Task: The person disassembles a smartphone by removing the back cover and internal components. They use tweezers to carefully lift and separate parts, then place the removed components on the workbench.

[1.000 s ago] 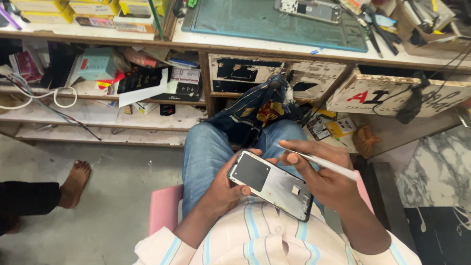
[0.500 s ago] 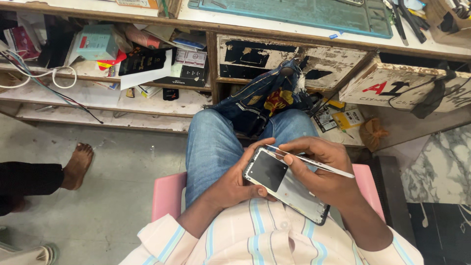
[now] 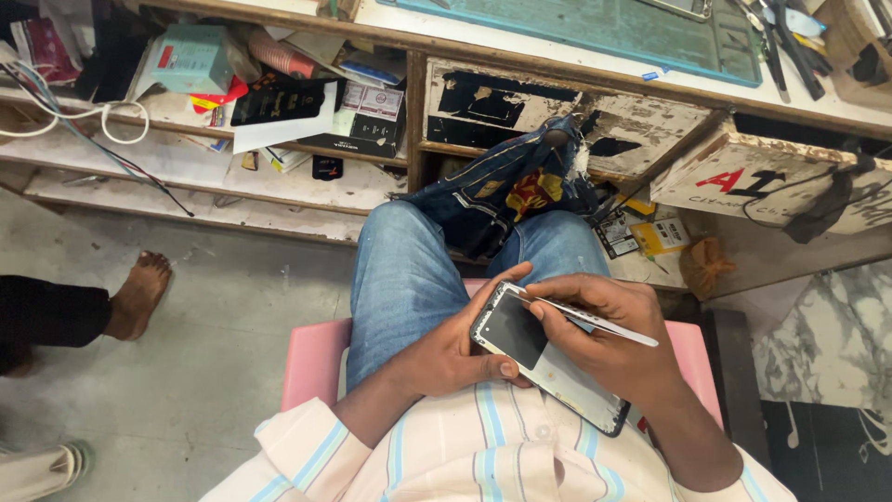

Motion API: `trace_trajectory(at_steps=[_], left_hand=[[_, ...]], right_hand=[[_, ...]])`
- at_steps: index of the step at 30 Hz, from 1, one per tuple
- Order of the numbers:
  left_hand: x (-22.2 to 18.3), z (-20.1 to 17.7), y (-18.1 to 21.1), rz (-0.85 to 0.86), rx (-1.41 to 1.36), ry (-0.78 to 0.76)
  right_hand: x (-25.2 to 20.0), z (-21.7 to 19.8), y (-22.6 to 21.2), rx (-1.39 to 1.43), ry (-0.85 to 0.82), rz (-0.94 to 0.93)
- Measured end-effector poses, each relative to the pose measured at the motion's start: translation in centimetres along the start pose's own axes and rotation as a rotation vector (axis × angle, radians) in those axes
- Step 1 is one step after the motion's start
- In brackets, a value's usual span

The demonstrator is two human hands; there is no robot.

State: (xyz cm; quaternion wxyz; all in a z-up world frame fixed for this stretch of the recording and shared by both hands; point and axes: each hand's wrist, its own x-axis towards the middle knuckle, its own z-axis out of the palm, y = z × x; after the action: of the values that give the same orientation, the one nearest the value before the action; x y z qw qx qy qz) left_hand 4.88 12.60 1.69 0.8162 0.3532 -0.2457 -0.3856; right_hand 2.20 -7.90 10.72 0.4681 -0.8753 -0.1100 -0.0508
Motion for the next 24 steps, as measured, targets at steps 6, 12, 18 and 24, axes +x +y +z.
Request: trace_trajectory(at_steps=[6, 12, 18, 24], left_hand=[[-0.04, -0.17, -0.33, 0.015, 0.000, -0.026], [-0.02, -0.05, -0.12, 0.010, -0.014, -0.031], [-0.04, 0.08, -0.01, 0.026, 0.012, -0.030], [0.10, 0.16, -0.16, 0.005, -0.012, -0.017]], right_hand=[[-0.05, 0.12, 0.19, 0.006, -0.002, 0.010], [-0.11, 0.16, 0.11, 0.032, -0.012, 0.042], [0.08, 0.25, -0.04, 0.036, 0.027, 0.064], [0.01, 0.57, -0.52, 0.003, 0.075, 0.094]])
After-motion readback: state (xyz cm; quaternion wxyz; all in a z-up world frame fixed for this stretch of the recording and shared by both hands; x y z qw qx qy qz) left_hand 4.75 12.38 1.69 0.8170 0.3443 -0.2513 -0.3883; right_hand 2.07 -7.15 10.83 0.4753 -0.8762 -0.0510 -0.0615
